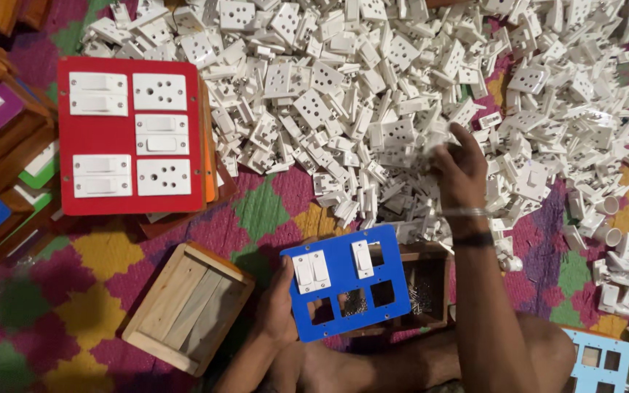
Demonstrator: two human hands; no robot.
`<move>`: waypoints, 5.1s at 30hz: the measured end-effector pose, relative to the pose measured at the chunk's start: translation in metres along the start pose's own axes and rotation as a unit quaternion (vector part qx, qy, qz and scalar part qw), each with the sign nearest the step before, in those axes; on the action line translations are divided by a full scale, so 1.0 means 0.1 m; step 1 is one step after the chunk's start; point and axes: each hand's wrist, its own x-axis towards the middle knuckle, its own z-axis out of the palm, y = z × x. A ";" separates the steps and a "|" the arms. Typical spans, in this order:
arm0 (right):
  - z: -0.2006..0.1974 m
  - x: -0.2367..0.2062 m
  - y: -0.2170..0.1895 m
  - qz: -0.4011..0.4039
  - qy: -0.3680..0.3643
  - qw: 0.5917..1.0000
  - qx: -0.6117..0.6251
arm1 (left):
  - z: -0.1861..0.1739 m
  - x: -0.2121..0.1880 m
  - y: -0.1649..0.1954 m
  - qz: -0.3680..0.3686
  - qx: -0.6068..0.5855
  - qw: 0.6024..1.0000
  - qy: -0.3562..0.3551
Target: The person sits on a patterned mat and assembles electrical switchboards by placing white plastic switches and sockets into red and blue frames, then securing them with screws from a wooden box. The person handles multiple frames and components, flipping them to access the back for screwing.
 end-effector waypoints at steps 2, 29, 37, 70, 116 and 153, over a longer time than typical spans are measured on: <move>-0.15 -0.32 -0.01 0.061 -0.015 0.989 0.136 | -0.02 0.01 -0.01 -0.024 -0.007 0.999 0.024; 0.05 -1.75 -0.18 -0.172 -0.101 0.873 -0.445 | 0.10 0.01 -0.06 0.041 -0.010 0.994 -0.098; -0.01 -1.82 -0.18 -0.146 -0.093 0.873 -0.456 | 0.16 -0.03 -0.07 0.043 0.028 0.996 -0.072; -0.80 -2.13 0.64 -0.085 -0.082 0.830 -0.545 | 0.20 -0.03 -0.06 0.059 -0.080 0.995 0.007; -0.28 -1.94 0.32 0.136 -0.029 0.984 -0.108 | 0.17 0.01 -0.05 0.045 -0.031 0.997 -0.061; -0.21 -1.78 0.37 0.175 -0.088 0.976 -0.093 | 0.14 -0.05 -0.02 0.057 -0.057 0.994 -0.074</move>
